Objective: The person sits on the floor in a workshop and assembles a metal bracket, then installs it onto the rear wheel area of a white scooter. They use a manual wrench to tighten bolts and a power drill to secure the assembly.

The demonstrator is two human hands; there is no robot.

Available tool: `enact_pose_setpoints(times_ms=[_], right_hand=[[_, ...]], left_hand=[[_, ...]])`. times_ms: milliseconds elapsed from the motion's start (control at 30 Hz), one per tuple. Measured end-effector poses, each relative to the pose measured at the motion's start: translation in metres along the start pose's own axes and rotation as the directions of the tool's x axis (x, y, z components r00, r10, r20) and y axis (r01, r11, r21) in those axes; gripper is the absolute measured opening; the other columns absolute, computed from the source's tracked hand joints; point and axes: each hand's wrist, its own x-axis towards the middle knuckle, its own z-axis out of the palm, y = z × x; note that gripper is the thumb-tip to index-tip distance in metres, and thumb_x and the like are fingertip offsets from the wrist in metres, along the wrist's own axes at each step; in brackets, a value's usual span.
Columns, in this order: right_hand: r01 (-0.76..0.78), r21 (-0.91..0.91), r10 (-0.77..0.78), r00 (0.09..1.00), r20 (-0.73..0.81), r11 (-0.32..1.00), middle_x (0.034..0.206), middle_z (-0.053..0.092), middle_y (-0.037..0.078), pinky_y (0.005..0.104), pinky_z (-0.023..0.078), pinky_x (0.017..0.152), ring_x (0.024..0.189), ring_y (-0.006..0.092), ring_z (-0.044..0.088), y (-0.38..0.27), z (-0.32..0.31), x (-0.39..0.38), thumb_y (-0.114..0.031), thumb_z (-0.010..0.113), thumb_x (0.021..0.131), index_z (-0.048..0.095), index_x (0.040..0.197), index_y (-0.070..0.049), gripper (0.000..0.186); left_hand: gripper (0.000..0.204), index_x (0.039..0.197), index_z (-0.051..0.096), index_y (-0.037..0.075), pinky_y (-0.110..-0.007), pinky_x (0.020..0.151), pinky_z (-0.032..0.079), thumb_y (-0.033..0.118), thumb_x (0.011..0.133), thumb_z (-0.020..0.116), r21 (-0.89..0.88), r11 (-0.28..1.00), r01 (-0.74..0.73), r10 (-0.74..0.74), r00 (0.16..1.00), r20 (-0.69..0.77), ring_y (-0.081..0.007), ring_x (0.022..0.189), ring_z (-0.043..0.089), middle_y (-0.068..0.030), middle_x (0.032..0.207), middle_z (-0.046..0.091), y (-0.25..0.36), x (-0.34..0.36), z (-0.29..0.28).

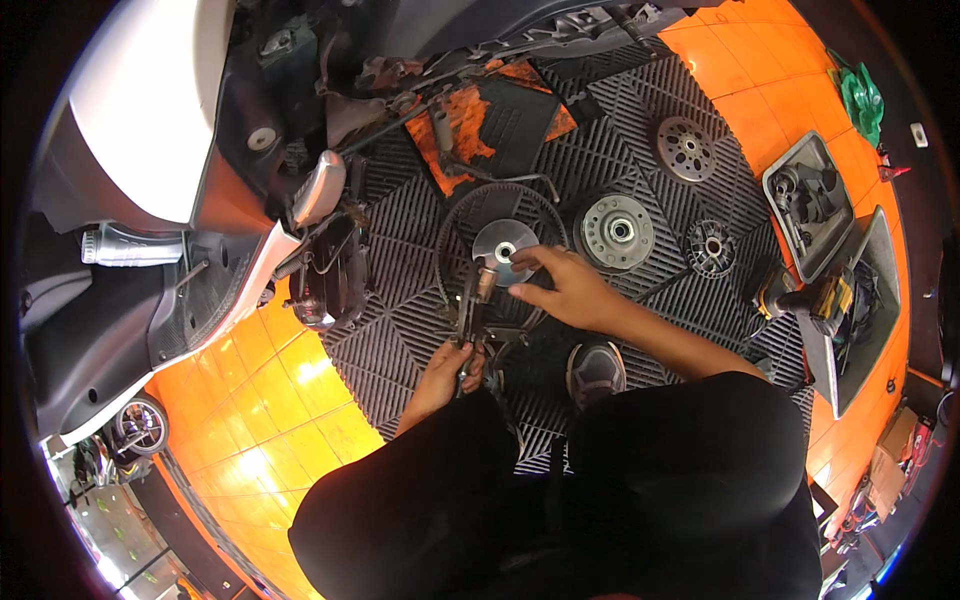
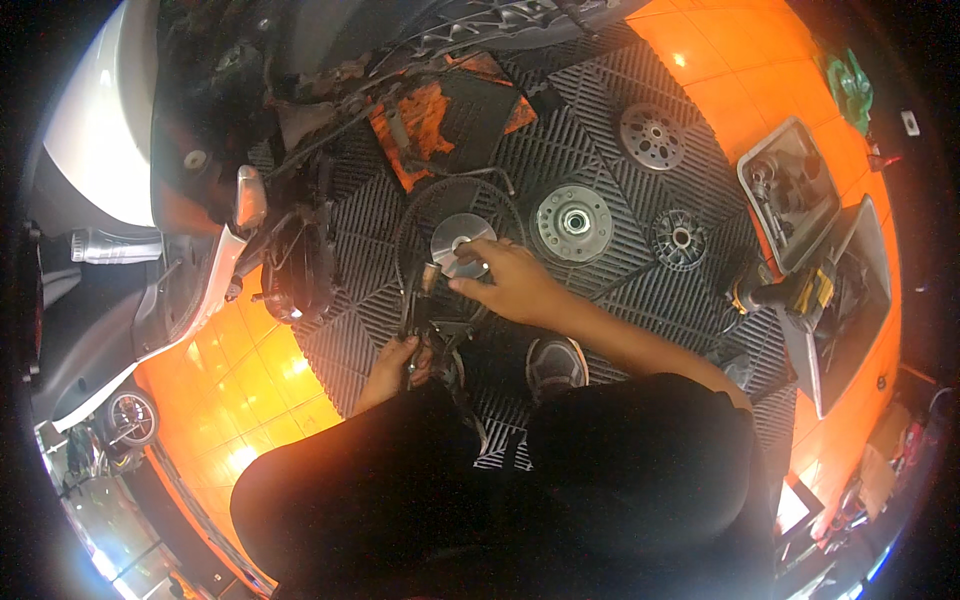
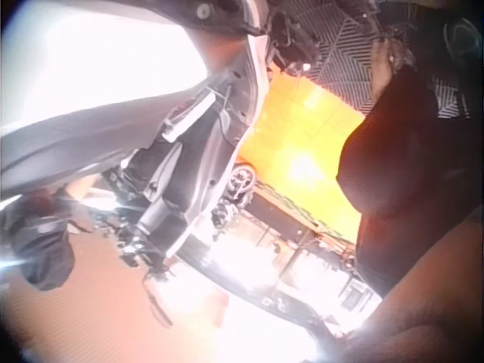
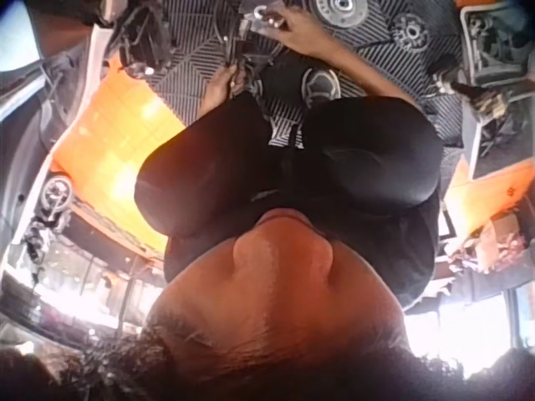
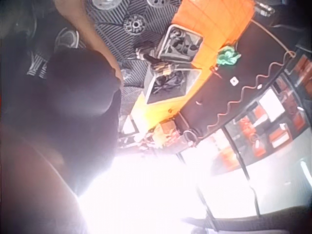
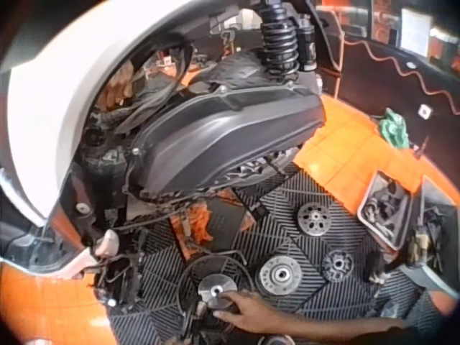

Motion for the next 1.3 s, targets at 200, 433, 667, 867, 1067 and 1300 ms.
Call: enact_pose_setpoints(times_ms=[200, 433, 667, 867, 1067, 1300], right_hand=[[-0.281, 0.28, 0.193, 0.933, 0.303, 0.918, 0.096, 0.068, 0.01, 0.0302, 0.049, 0.077, 0.088, 0.0136, 0.062, -0.007, 0.011, 0.012, -0.03, 0.068, 0.089, 0.063, 0.11, 0.001, 0.038], [-0.045, -0.355, 0.029, 0.998, -0.049, 0.934, 0.093, 0.069, 0.007, 0.0344, 0.045, 0.081, 0.091, 0.0229, 0.062, 0.027, 0.013, 0.007, -0.027, 0.073, 0.078, 0.067, 0.1, -0.007, 0.03], [0.086, -0.515, -0.078, 0.996, 0.037, 0.853, 0.102, 0.066, 0.009, 0.0385, 0.043, 0.082, 0.096, 0.0282, 0.059, 0.036, 0.026, -0.001, -0.024, 0.071, 0.078, 0.066, 0.102, -0.009, 0.03], [0.025, -0.062, -0.027, 0.999, -0.042, 0.998, 0.104, 0.065, 0.013, 0.0418, 0.046, 0.084, 0.099, 0.0337, 0.059, -0.019, 0.022, 0.008, -0.025, 0.067, 0.085, 0.062, 0.105, -0.005, 0.028], [-0.096, 0.037, 0.092, 0.991, 0.096, 0.995, 0.102, 0.064, 0.018, 0.0422, 0.048, 0.081, 0.095, 0.0357, 0.061, -0.03, 0.028, 0.003, -0.029, 0.068, 0.086, 0.059, 0.105, -0.001, 0.036], [0.038, -0.025, -0.038, 0.999, -0.017, 0.999, 0.087, 0.061, 0.015, 0.0426, 0.046, 0.069, 0.078, 0.0337, 0.059, -0.019, 0.048, -0.013, -0.026, 0.071, 0.084, 0.051, 0.085, -0.002, 0.031]], left_hand=[[0.018, 0.102, 0.051, 0.003, -0.021, 0.046, 0.034, 0.019, 0.101, 0.043, -0.004, 0.997, 0.08, -0.08, 0.996, 0.044, -0.0087, 0.056, 0.042, -0.0028, 0.074, 0.047, -0.01, -0.009, -0.002], [0.017, 0.096, 0.05, 0.005, -0.022, 0.046, 0.033, 0.019, 0.101, 0.042, -0.025, 0.997, 0.072, -0.074, 0.987, -0.139, -0.0087, 0.055, 0.041, -0.0025, 0.073, 0.046, -0.02, -0.024, -0.004], [0.018, 0.094, 0.05, 0.004, -0.022, 0.044, 0.032, 0.019, 0.101, 0.042, 0.01, 0.999, 0.045, -0.042, 0.976, -0.216, -0.0091, 0.052, 0.04, -0.0026, 0.071, 0.046, -0.014, -0.025, -0.003], [0.019, 0.095, 0.051, 0.004, -0.022, 0.04, 0.029, 0.02, 0.101, 0.041, 0.022, 1.0, 0.004, 0.001, 0.976, -0.219, -0.0086, 0.048, 0.038, -0.002, 0.067, 0.044, -0.011, -0.015, 0.005], [0.021, 0.095, 0.051, 0.005, -0.022, 0.037, 0.026, 0.022, 0.102, 0.04, -0.032, 0.999, 0.026, -0.03, 0.991, -0.134, -0.0078, 0.043, 0.033, 0.0, 0.062, 0.041, -0.012, -0.007, 0.004], [0.023, 0.096, 0.05, 0.005, -0.022, 0.037, 0.025, 0.025, 0.101, 0.041, 0.0, 1.0, -0.005, 0.005, 0.961, -0.276, -0.0078, 0.041, 0.031, 0.0014, 0.059, 0.038, -0.022, -0.008, -0.002]])
